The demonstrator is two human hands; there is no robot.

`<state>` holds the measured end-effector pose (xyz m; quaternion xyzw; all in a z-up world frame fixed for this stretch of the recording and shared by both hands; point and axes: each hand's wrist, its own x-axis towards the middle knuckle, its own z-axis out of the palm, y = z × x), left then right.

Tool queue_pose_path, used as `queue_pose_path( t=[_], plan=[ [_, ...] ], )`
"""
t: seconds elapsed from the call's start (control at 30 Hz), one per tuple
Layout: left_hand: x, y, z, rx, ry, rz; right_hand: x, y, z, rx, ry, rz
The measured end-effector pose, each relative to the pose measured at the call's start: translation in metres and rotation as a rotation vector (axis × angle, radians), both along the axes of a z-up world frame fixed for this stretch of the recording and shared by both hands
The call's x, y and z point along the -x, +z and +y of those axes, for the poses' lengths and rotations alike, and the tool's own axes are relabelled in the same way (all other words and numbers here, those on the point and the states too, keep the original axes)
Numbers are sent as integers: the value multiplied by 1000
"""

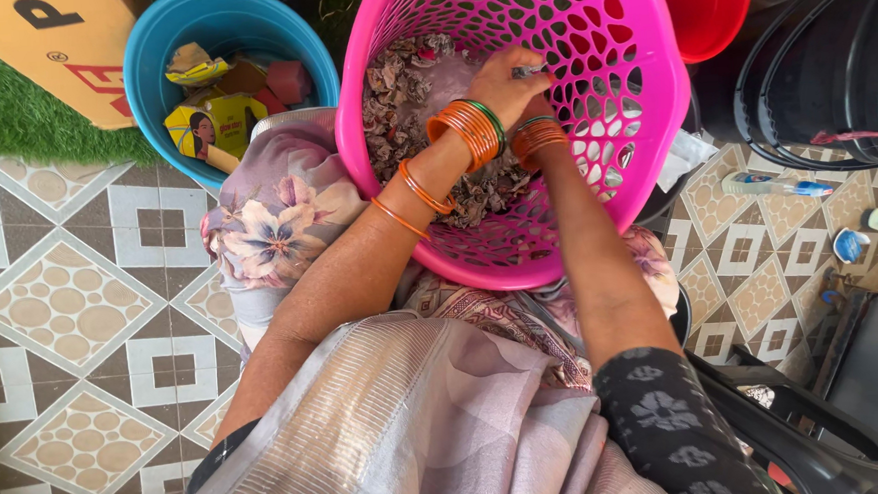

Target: The person sits on the floor and sorts through a pink basket filled with small dark pieces and plastic bags. They pick up items, separate them, and place some into a black bucket beside them.

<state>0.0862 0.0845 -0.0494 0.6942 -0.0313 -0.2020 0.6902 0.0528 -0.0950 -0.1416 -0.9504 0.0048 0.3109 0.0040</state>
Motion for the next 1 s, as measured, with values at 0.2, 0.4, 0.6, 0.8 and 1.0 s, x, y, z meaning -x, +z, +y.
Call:
queue_pose_path(
  t=[0.2, 0.4, 0.6, 0.8, 1.0],
  plan=[
    [-5, 10, 13, -116, -28, -61, 0, 137, 27, -120, -90, -261],
    [-1, 23, 24, -126, -6, -137, 65, 215, 20, -523, -342, -395],
    [2, 14, 21, 11, -228, -30, 86, 194, -34, -1180, -746, -492],
    [8, 1, 22, 122, -260, 22, 73, 175, -46, -1285, -757, -577],
    [4, -9, 28, 312, -165, 14, 65, 182, -22, -1291, -682, -569]
  ],
)
